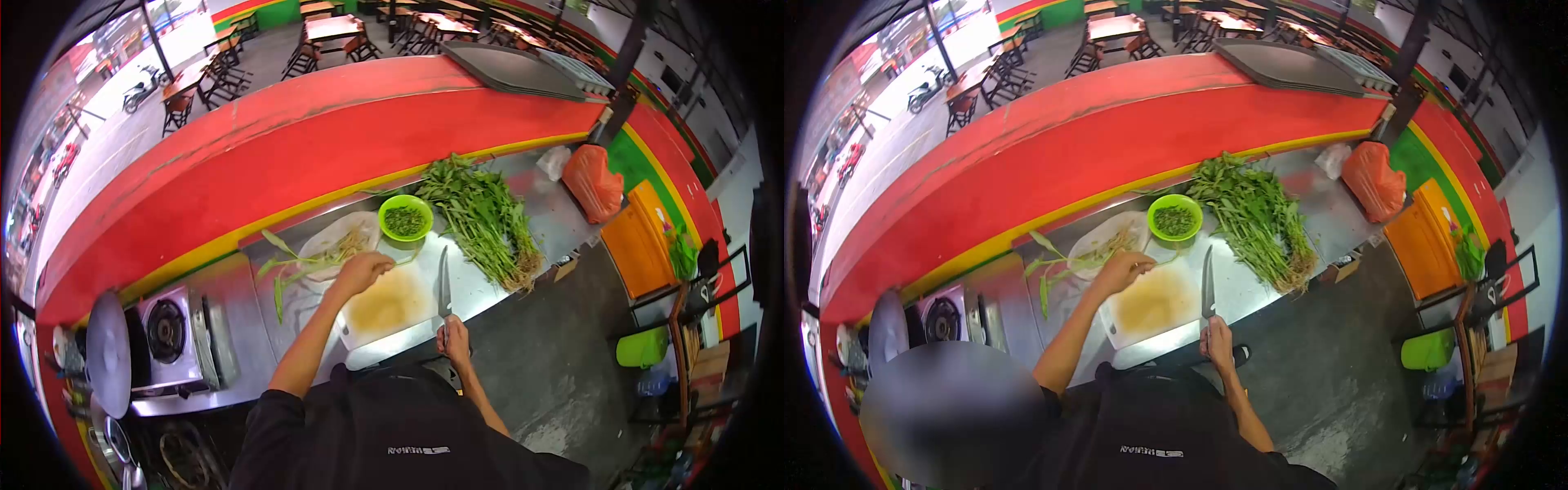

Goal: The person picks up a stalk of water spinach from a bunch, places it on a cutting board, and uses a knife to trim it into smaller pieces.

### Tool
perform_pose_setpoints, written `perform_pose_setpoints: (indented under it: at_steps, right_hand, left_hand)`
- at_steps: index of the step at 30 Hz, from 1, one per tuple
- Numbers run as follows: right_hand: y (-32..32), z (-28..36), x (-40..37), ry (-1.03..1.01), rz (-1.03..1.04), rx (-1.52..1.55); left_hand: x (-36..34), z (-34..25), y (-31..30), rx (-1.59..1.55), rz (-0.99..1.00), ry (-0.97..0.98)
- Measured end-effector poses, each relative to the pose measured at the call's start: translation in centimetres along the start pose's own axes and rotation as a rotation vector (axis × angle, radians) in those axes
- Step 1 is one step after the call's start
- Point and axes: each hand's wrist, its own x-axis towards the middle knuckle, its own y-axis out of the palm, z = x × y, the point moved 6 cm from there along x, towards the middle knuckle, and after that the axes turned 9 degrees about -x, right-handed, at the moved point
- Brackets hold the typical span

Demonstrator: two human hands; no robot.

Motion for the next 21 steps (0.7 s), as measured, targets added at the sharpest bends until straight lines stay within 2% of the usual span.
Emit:
perform_pose_setpoints:
  at_steps: [3, 6, 7, 8, 9, 10, 13, 21]
  right_hand:
    - [2.4, -1.1, -1.3, 0.014, -0.027, -0.110]
    - [3.0, -2.8, -2.6, -0.035, -0.004, -0.356]
    - [3.0, -3.2, -2.9, -0.025, -0.005, -0.360]
    - [3.2, -3.1, -3.2, -0.098, 0.004, -0.517]
    - [3.7, -2.4, -3.7, -0.170, 0.014, -0.674]
    - [3.7, -2.4, -4.2, -0.099, 0.024, -0.686]
    - [3.7, -2.2, -4.9, -0.094, 0.052, -0.856]
    - [2.5, -2.4, -4.8, -0.171, 0.079, -0.970]
  left_hand:
    - [-4.4, 4.3, 2.7, 0.042, 0.043, -0.086]
    - [-7.0, 8.2, 5.9, 0.272, 0.173, -0.120]
    - [-7.6, 8.9, 6.5, 0.263, 0.176, -0.125]
    - [-8.3, 9.6, 7.1, 0.283, 0.196, -0.143]
    - [-8.9, 10.0, 7.5, 0.302, 0.217, -0.160]
    - [-9.3, 10.2, 7.9, 0.294, 0.223, -0.161]
    - [-9.9, 10.9, 8.8, 0.366, 0.276, -0.177]
    - [-10.2, 12.2, 9.4, 0.476, 0.264, -0.164]
